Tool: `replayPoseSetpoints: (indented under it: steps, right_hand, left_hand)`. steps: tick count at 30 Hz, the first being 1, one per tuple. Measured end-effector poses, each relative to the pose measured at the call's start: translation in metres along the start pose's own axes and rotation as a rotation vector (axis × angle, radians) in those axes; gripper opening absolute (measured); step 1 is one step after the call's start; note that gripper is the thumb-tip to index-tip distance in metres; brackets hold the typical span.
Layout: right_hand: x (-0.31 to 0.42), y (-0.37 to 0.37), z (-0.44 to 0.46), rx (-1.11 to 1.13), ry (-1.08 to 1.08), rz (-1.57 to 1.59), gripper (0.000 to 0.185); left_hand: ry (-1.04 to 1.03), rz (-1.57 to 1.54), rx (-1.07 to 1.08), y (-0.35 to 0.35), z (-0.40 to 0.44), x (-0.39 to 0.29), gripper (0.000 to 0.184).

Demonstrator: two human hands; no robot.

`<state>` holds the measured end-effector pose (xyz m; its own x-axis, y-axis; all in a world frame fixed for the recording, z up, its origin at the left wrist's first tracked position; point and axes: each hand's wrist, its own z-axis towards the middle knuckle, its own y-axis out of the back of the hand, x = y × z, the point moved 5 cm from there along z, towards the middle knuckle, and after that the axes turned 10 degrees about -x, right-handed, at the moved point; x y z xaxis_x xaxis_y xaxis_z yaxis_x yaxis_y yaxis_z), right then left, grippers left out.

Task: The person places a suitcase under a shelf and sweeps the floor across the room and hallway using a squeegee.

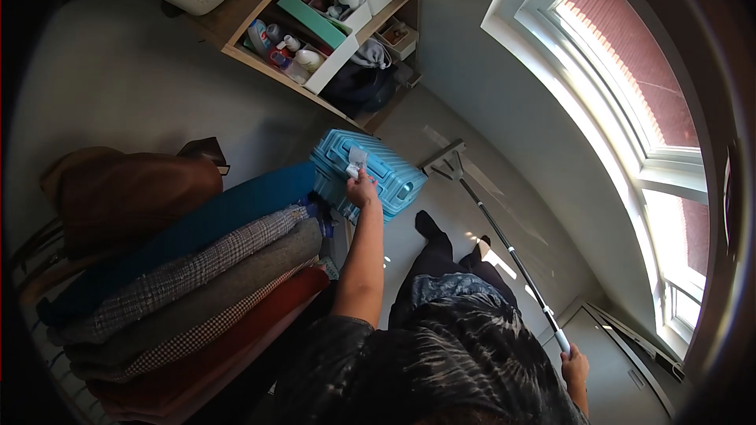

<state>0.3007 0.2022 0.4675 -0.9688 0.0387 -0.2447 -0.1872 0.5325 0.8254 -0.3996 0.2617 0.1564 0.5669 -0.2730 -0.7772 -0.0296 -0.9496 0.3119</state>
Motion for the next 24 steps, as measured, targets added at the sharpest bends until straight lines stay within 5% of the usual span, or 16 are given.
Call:
replayPoseSetpoints:
  steps: [24]
  right_hand:
    - [0.032,0.026,-0.013,0.024,-0.086,-0.06,0.038]
  left_hand:
    - [-0.141,0.049,-0.051,-0.028,0.133,-0.053,0.026]
